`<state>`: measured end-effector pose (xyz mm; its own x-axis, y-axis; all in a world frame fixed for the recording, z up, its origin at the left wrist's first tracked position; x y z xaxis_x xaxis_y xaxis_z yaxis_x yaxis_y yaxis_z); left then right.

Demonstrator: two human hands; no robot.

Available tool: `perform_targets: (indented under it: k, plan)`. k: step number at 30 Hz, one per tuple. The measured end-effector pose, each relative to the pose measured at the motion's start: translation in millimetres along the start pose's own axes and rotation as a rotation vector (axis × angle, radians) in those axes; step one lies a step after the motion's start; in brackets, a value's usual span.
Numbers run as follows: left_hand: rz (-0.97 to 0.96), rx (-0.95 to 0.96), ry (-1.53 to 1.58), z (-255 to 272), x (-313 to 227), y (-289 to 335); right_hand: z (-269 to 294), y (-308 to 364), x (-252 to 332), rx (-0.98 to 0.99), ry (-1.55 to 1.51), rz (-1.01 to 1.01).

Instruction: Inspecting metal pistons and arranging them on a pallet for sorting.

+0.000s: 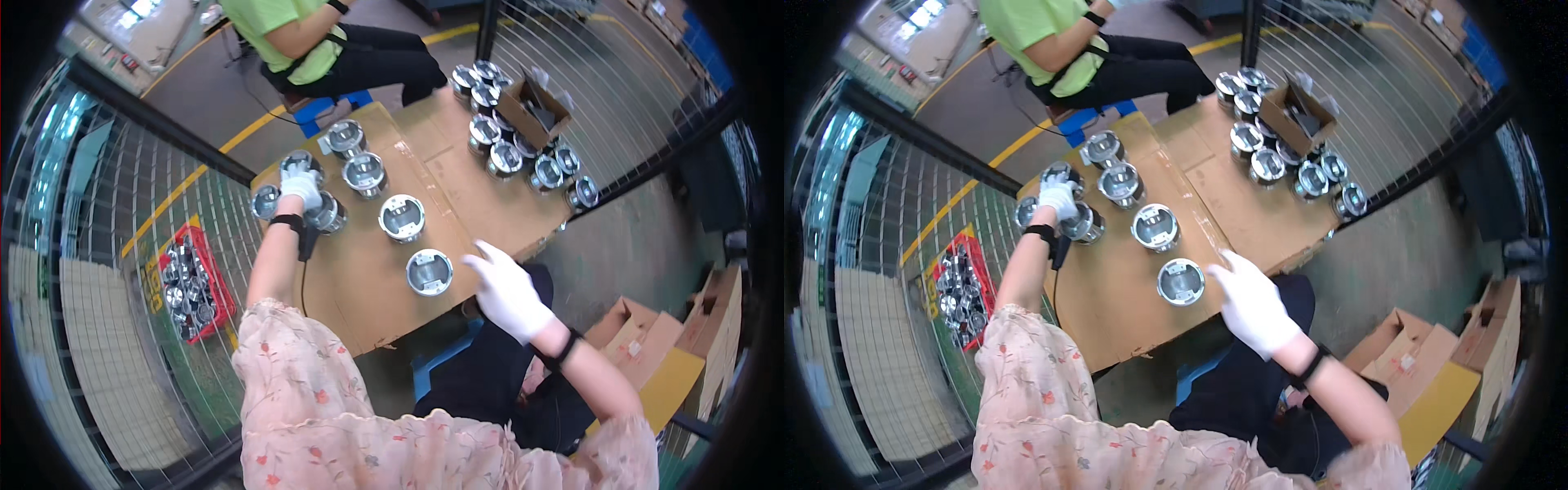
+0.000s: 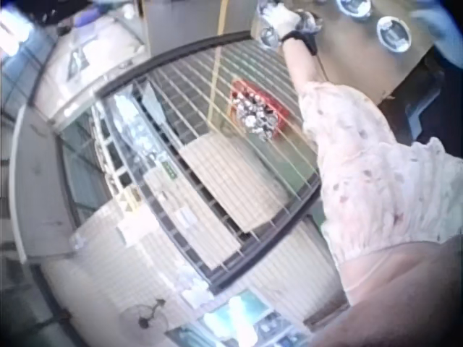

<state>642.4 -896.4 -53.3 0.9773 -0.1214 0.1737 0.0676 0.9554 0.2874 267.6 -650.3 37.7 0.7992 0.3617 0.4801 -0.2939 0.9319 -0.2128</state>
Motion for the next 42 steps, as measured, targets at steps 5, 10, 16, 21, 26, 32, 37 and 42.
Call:
perform_targets:
  k: [5,10,16,21,26,32,37,42]
  plan:
    - [-0.126,0.055,-0.172,-35.6,25.5,-17.9,-97.2,-64.1,21.2,0.348,0.178,0.186]
    - [-0.125,0.073,-0.216,-52.2,27.9,-32.3,-163.9,-84.2,27.1,0.526,0.616,0.38]
    - [-0.063,0.106,-0.34,-70.6,29.3,-43.4,-197.8,-101.0,17.9,0.533,0.723,0.235]
    - [-0.127,0.446,-0.436,-71.9,22.1,-25.8,-207.8,-110.5,17.4,0.426,0.532,0.168]
    - [-0.261,0.377,-0.508,-38.7,-85.7,65.8,-216.7,-103.2,5.7,0.465,0.556,0.19]
    - [-0.31,0.303,-0.282,-66.0,-123.8,154.6,-230.1,-86.1,-19.5,0.313,0.024,-0.172]
    - [-0.434,-0.124,0.016,-90.8,-121.9,160.5,-138.6,-33.9,-45.1,0.106,0.194,0.088]
    - [-0.777,-0.255,-0.549,-120.1,-102.1,150.7,36.6,43.7,-19.8,-0.175,-0.07,-0.206]
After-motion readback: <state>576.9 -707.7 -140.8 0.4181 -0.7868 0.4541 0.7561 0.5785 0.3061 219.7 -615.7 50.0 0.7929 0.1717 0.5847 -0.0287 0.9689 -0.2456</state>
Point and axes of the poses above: each hand's wrist, its own y-axis away from the middle knuckle, its own z-axis out of the back of the hand, x = y × z, the point moved 4 cm from there along -y, towards the middle knuckle, and after that the axes turned 5 degrees about y, right-handed, at the moved point
